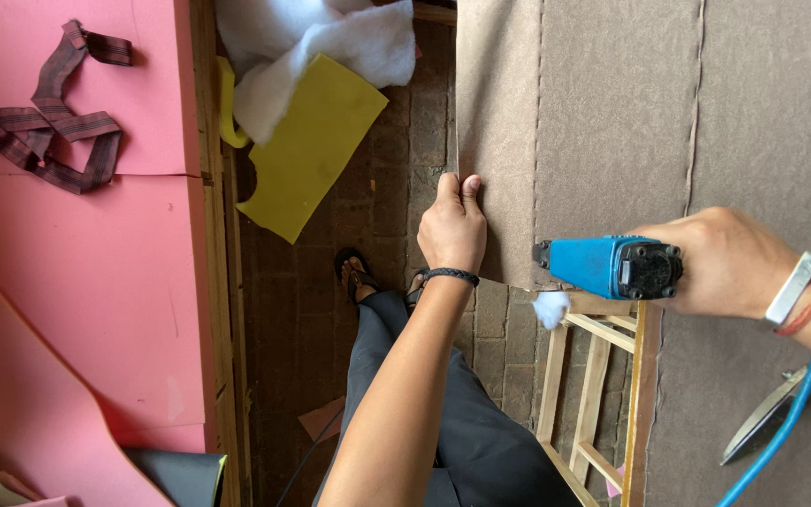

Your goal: The person staples tan fabric over a foam-covered wooden panel using a pneumatic nail gun, pressing the fabric flat with one hand while driving staples along the edge. They then trim excess fabric with scissors, reposition the panel, and staple another edge before carrying the panel across the workshop.

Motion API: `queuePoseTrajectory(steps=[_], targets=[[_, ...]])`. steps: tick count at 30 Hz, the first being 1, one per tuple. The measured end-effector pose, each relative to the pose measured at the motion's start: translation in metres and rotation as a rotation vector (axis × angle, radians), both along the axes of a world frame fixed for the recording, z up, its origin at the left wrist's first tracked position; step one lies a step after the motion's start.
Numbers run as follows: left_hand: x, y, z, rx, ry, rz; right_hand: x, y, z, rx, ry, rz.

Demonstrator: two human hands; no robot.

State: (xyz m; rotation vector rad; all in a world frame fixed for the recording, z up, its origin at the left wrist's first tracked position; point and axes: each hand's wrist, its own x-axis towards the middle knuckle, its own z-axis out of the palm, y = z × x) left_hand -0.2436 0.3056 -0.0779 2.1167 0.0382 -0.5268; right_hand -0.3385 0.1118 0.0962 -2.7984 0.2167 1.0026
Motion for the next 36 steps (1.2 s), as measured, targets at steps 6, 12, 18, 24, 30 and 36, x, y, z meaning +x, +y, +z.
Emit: queuePoseTrajectory(steps=[6, 12, 18, 24, 30, 36], targets=[[0.0, 0.0, -0.001, 0.013, 0.011, -0.01, -0.003, 0.003, 0.001, -0.063, 0.092, -0.009], [-0.001, -0.001, -0.005, 0.027, -0.018, -0.008, -0.013, 0.007, -0.002, 0.049, -0.008, 0.009], [-0.001, 0.0, -0.005, 0.009, -0.008, -0.007, -0.019, 0.004, -0.003, -0.016, 0.143, -0.057], [0.0, 0.0, -0.005, 0.022, 0.0, -0.015, -0.026, 0.009, -0.003, 0.018, 0.099, -0.032], [-0.001, 0.001, -0.005, 0.0, 0.028, -0.026, -0.031, 0.01, -0.006, 0.014, 0.099, -0.039], [-0.002, 0.003, -0.004, 0.008, 0.002, -0.025, -0.051, -0.004, -0.015, 0.05, -0.083, 0.002]])
